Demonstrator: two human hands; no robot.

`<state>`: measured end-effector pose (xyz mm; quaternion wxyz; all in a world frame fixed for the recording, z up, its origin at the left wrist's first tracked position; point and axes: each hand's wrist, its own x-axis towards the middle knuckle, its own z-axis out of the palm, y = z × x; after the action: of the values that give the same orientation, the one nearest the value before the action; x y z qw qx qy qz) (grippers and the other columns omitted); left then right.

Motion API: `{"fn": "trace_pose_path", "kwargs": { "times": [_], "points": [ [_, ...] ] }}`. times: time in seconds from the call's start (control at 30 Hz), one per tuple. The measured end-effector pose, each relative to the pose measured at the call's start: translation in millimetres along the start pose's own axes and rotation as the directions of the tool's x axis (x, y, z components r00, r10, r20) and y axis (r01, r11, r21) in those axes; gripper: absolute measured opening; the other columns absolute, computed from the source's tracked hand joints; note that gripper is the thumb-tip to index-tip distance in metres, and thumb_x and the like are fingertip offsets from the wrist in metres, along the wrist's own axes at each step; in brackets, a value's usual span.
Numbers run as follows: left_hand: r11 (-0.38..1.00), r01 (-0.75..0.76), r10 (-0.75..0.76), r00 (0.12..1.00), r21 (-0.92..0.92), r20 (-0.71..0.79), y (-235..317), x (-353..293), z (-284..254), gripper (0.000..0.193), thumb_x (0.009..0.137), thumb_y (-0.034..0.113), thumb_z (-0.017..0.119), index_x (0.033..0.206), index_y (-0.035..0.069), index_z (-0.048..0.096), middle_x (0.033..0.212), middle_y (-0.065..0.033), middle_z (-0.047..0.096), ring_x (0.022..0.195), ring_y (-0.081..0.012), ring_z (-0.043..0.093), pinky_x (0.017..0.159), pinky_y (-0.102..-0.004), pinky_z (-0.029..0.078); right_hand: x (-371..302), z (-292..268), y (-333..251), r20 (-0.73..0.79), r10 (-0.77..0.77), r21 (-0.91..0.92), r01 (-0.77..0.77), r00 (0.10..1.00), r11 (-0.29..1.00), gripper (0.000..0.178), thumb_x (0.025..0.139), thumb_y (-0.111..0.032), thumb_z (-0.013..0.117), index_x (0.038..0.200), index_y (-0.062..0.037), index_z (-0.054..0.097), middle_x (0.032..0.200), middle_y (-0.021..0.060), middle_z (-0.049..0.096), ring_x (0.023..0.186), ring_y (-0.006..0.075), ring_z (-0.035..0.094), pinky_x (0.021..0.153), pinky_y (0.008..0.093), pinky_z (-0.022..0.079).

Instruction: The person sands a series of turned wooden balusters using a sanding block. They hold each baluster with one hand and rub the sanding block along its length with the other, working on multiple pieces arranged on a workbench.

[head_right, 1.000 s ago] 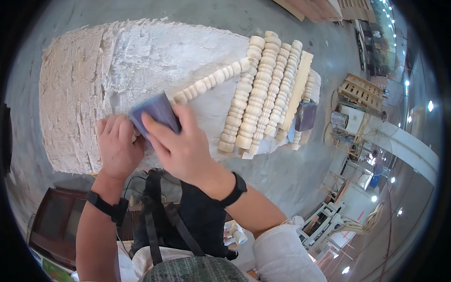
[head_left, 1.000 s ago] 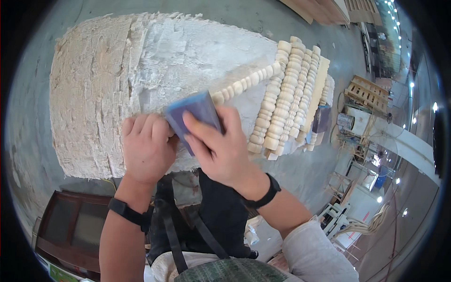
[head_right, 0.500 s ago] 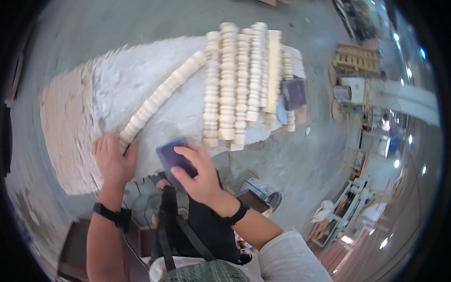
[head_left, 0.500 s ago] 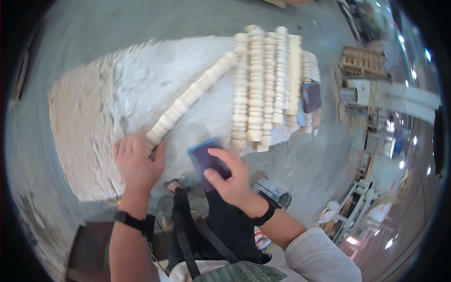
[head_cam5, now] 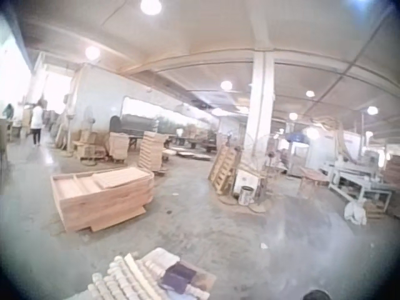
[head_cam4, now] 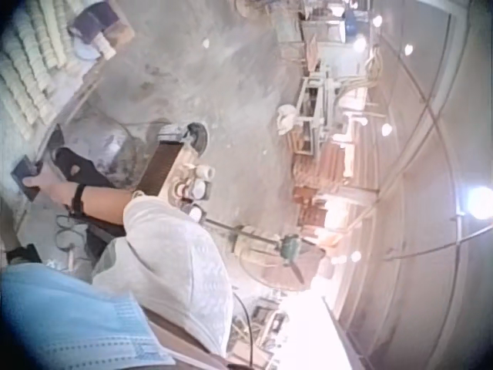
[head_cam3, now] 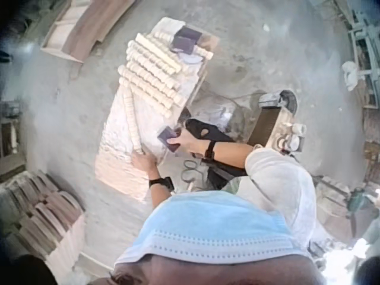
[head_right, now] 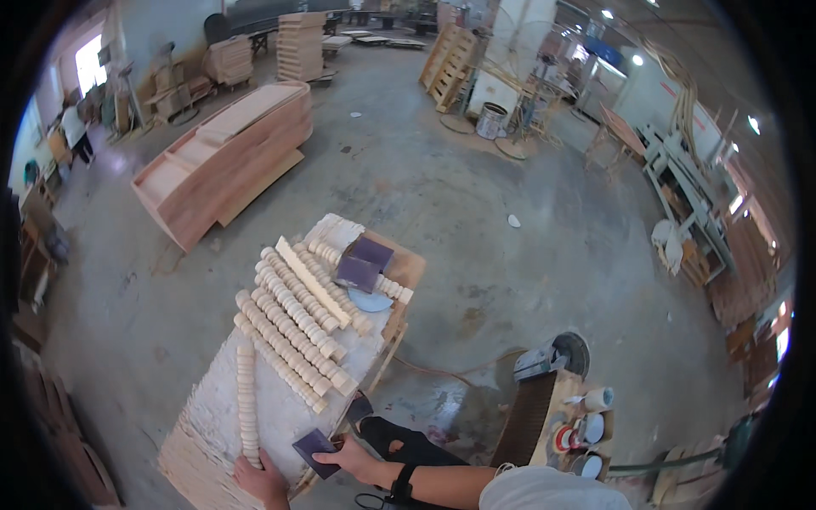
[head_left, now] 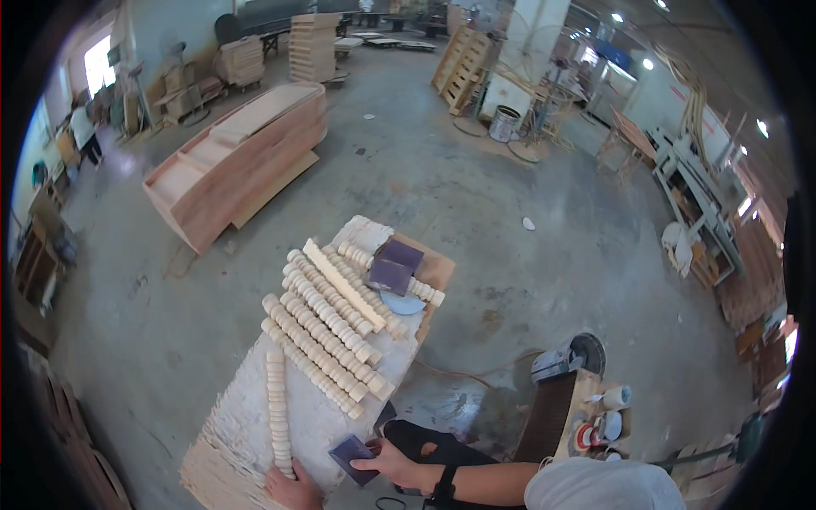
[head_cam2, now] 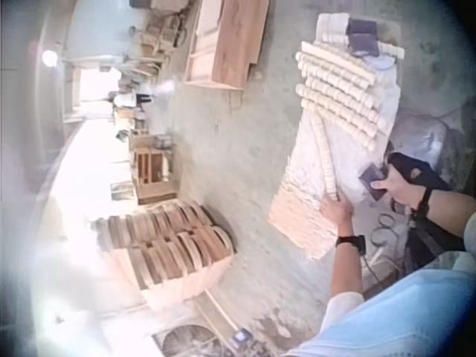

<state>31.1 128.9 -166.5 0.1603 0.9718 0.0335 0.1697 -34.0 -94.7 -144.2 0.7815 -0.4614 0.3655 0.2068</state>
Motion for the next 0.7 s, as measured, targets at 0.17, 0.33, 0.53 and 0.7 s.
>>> {"fn": "trace_pose_path", "kwargs": {
  "times": [0.17,0.33,0.53,0.7],
  "points": [
    [0.999,-0.025,0.026,0.999,0.020,-0.047,-12,4,2,0.042,0.094,0.037,0.073,0.103,-0.001,0.060,0.096,-0.0209,0.064,0.095,-0.0448,0.060,0.085,-0.0543,0.043,4,12,-13,0.218,-0.023,0.260,-0.035,0.976,0.965,0.107,0.079,-0.015,0.094,0.159,-0.0006,0.026,0.144,0.0128,0.054,0.130,0.0246,0.060,0.108,0.0367,0.051],
    [0.998,-0.058,0.058,0.998,0.020,-0.003,-11,8,6,0.042,0.094,0.039,0.073,0.103,0.000,0.060,0.094,-0.0212,0.063,0.091,-0.0451,0.060,0.084,-0.0541,0.044,40,6,22,0.206,0.029,0.412,-0.114,0.978,0.904,0.108,0.078,-0.007,0.092,0.162,-0.0054,0.024,0.146,0.0114,0.053,0.132,0.0233,0.059,0.109,0.0376,0.051],
    [0.990,0.084,-0.047,0.957,-0.118,0.285,3,25,-15,0.046,0.099,0.038,0.069,0.115,-0.004,0.061,0.102,-0.0239,0.069,0.098,-0.0472,0.065,0.088,-0.0570,0.048,46,3,26,0.230,-0.127,0.527,-0.014,0.965,0.850,0.114,0.074,-0.001,0.090,0.164,-0.0022,0.020,0.149,0.0142,0.050,0.130,0.0258,0.059,0.109,0.0366,0.049],
    [0.993,-0.049,0.084,0.932,-0.107,0.354,-79,41,22,0.049,0.105,0.034,0.064,0.124,-0.010,0.057,0.114,-0.0319,0.065,0.103,-0.0477,0.064,0.089,-0.0534,0.051,37,11,20,0.201,-0.143,0.486,0.028,0.969,0.874,0.094,0.074,-0.007,0.089,0.153,-0.0057,0.037,0.134,0.0116,0.061,0.122,0.0235,0.062,0.100,0.0365,0.054]
  ]
}}
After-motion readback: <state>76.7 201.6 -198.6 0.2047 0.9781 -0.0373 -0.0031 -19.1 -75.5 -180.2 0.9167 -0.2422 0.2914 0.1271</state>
